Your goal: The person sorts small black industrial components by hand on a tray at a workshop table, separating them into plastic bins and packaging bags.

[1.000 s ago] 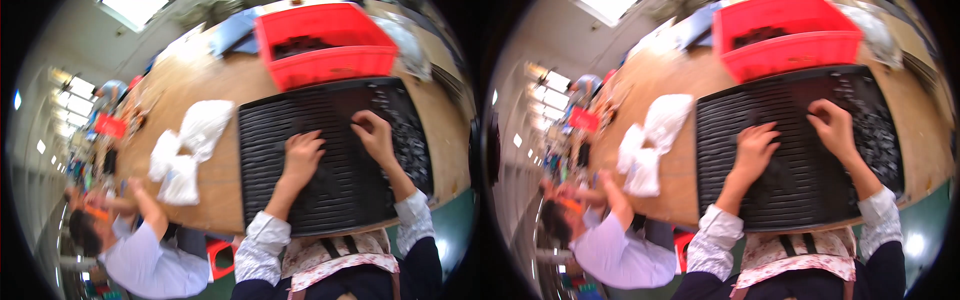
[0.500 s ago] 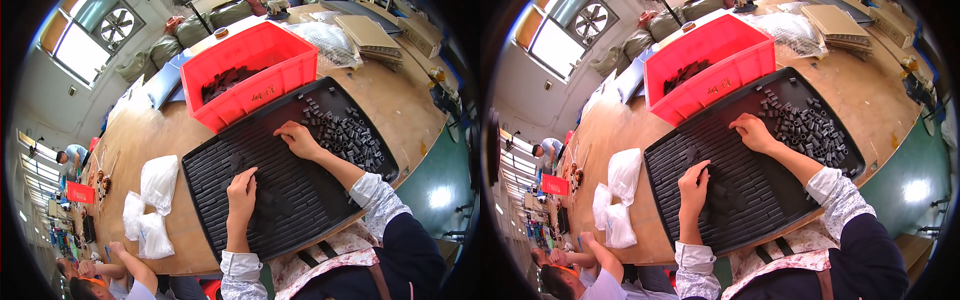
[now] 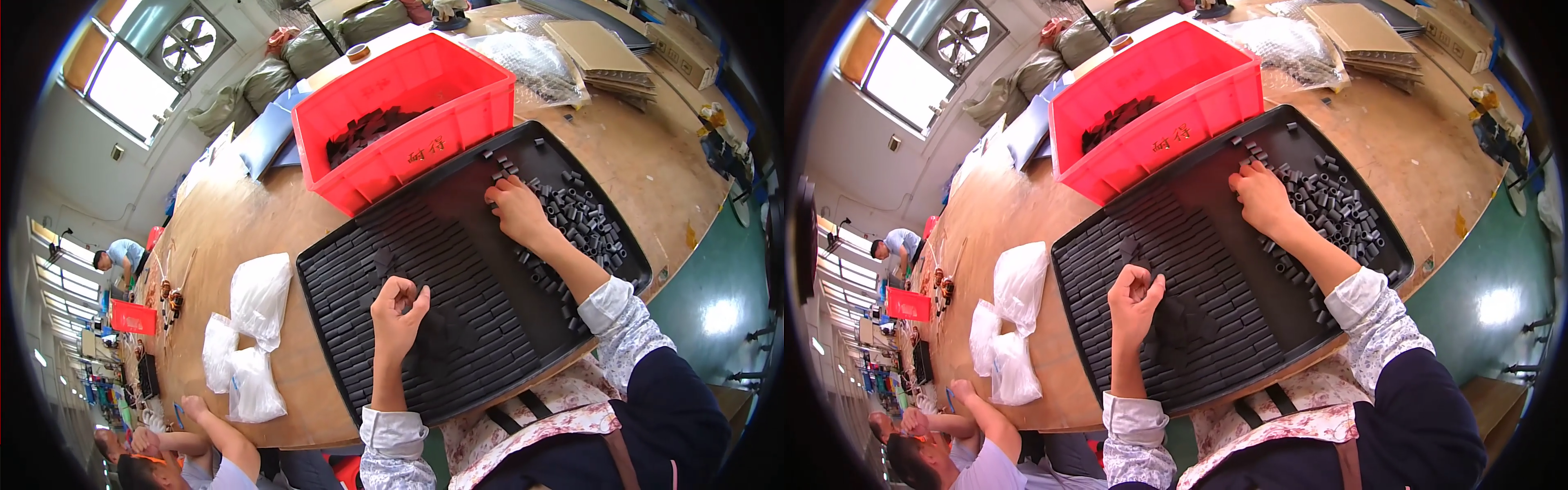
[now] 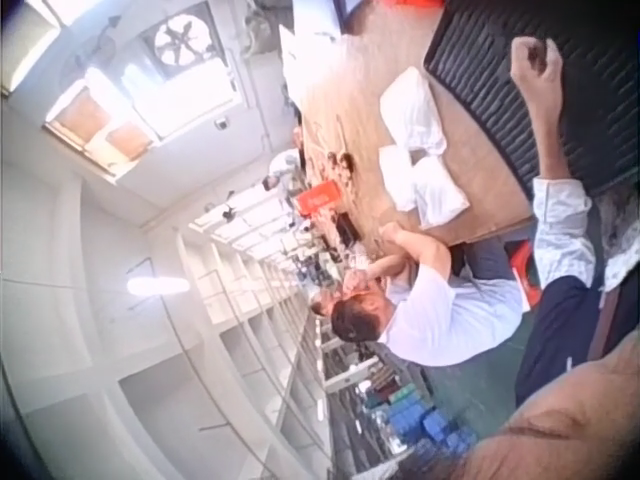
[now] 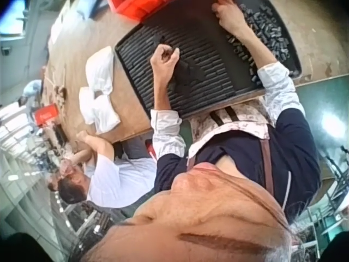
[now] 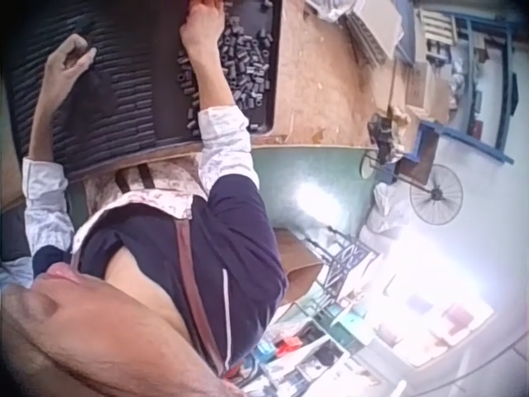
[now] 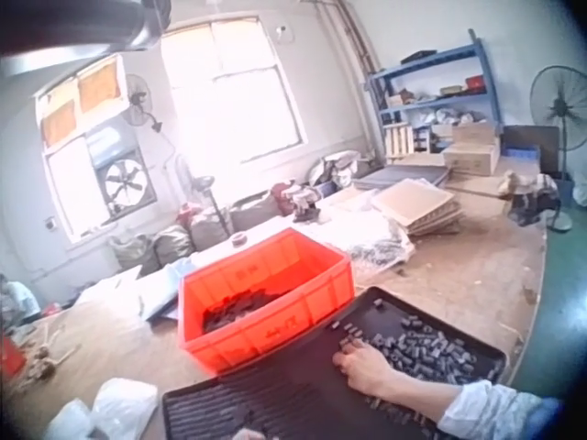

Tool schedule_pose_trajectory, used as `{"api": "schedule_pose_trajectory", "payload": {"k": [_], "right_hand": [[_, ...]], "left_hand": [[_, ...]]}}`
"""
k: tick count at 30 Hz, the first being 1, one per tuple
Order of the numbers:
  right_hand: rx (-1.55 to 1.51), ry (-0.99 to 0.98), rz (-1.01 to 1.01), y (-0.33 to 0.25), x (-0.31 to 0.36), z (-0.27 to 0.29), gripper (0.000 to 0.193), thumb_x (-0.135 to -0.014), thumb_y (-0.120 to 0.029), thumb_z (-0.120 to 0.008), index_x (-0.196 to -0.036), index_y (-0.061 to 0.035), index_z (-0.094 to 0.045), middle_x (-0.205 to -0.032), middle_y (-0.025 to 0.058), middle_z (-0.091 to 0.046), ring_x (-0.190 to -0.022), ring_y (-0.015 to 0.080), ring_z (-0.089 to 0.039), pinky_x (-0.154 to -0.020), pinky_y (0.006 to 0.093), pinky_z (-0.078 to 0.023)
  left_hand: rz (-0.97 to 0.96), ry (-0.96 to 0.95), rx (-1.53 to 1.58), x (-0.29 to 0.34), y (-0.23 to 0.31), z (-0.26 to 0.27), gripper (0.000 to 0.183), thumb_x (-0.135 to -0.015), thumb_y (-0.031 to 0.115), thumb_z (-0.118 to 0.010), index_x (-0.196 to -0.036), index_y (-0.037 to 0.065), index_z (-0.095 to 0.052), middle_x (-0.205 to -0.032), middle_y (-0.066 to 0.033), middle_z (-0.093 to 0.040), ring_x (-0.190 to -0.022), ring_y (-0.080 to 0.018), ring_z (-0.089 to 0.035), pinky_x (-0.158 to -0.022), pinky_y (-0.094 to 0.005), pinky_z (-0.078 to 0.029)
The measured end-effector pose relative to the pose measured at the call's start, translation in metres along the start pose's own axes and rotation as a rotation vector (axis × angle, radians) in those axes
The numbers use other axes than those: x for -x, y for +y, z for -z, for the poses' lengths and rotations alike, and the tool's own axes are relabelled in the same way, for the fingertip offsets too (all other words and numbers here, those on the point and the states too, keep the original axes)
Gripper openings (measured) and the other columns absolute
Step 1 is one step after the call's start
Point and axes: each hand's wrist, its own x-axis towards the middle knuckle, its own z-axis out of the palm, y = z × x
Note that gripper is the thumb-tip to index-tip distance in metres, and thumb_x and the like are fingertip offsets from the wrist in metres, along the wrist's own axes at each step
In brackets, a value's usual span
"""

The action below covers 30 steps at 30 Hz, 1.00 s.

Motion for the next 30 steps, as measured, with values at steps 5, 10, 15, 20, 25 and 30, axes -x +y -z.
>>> {"api": "schedule_pose_trajectory", "payload": {"k": [5, 10, 15, 20, 25, 30], "right_hand": [[-0.824, -0.044, -0.104, -0.042, 0.011, 0.02, 0.014, -0.078, 0.003, -0.06, -0.09, -0.004, -0.058, -0.084, 0.003, -0.058, -0.079, 0.0121, -0.056, -0.073, 0.0254, -0.046], [-1.521, -0.371, -0.154, -0.074, 0.023, 0.016, 0.007, -0.083, -0.005, -0.063, -0.086, -0.0028, -0.057, -0.081, -0.0003, -0.059, -0.076, 0.0057, -0.055, -0.07, 0.0222, -0.046], [-1.58, -0.558, -0.211, -0.08, 0.03, 0.02, 0.009, -0.083, -0.006, -0.064, -0.089, -0.0023, -0.059, -0.085, 0.0029, -0.061, -0.081, 0.0088, -0.057, -0.076, 0.0245, -0.047], [-1.522, -0.555, -0.183, -0.081, 0.032, 0.017, 0.009, -0.078, -0.004, -0.067, -0.085, -0.0023, -0.061, -0.084, 0.0032, -0.063, -0.079, 0.0111, -0.059, -0.075, 0.0262, -0.048], [-0.828, -0.199, 0.443, -0.075, 0.026, 0.021, 0.011, -0.068, 0.001, -0.069, -0.076, -0.0046, -0.063, -0.084, 0.0079, -0.063, -0.079, 0.0221, -0.059, -0.07, 0.0316, -0.049], [-1.208, -0.307, 0.163, -0.077, 0.027, 0.02, 0.007, -0.073, 0.001, -0.068, -0.078, -0.0004, -0.064, -0.091, 0.008, -0.063, -0.081, 0.0147, -0.059, -0.073, 0.0295, -0.048]], "left_hand": [[0.075, -0.12, 0.289, 0.001, 0.004, -0.001, 0.021, -0.08, -0.007, -0.057, -0.067, 0.003, -0.045, -0.083, -0.0081, -0.059, -0.072, -0.0076, -0.057, -0.062, -0.018, -0.045], [0.082, -0.095, 0.336, 0.003, 0.008, -0.013, 0.024, -0.074, 0.0, -0.072, -0.093, -0.003, -0.057, -0.084, -0.0084, -0.061, -0.076, -0.0122, -0.061, -0.076, -0.0249, -0.051], [0.167, -0.202, 0.272, 0.006, -0.002, -0.009, 0.019, -0.075, 0.0, -0.07, -0.09, -0.003, -0.059, -0.08, -0.0059, -0.063, -0.072, -0.011, -0.061, -0.071, -0.0238, -0.052], [0.182, -0.211, 0.296, 0.006, -0.004, -0.011, 0.019, -0.077, 0.002, -0.07, -0.091, -0.004, -0.06, -0.078, -0.0069, -0.063, -0.067, -0.0107, -0.061, -0.064, -0.0238, -0.052], [0.204, -0.236, 0.323, 0.004, 0.0, -0.011, 0.02, -0.079, 0.004, -0.069, -0.094, -0.005, -0.06, -0.08, -0.0078, -0.063, -0.07, -0.0117, -0.061, -0.066, -0.0243, -0.053], [0.217, -0.19, 0.502, 0.004, -0.001, -0.009, 0.017, -0.084, 0.007, -0.063, -0.097, -0.005, -0.06, -0.083, -0.0093, -0.064, -0.073, -0.0128, -0.061, -0.069, -0.0238, -0.052]]}}
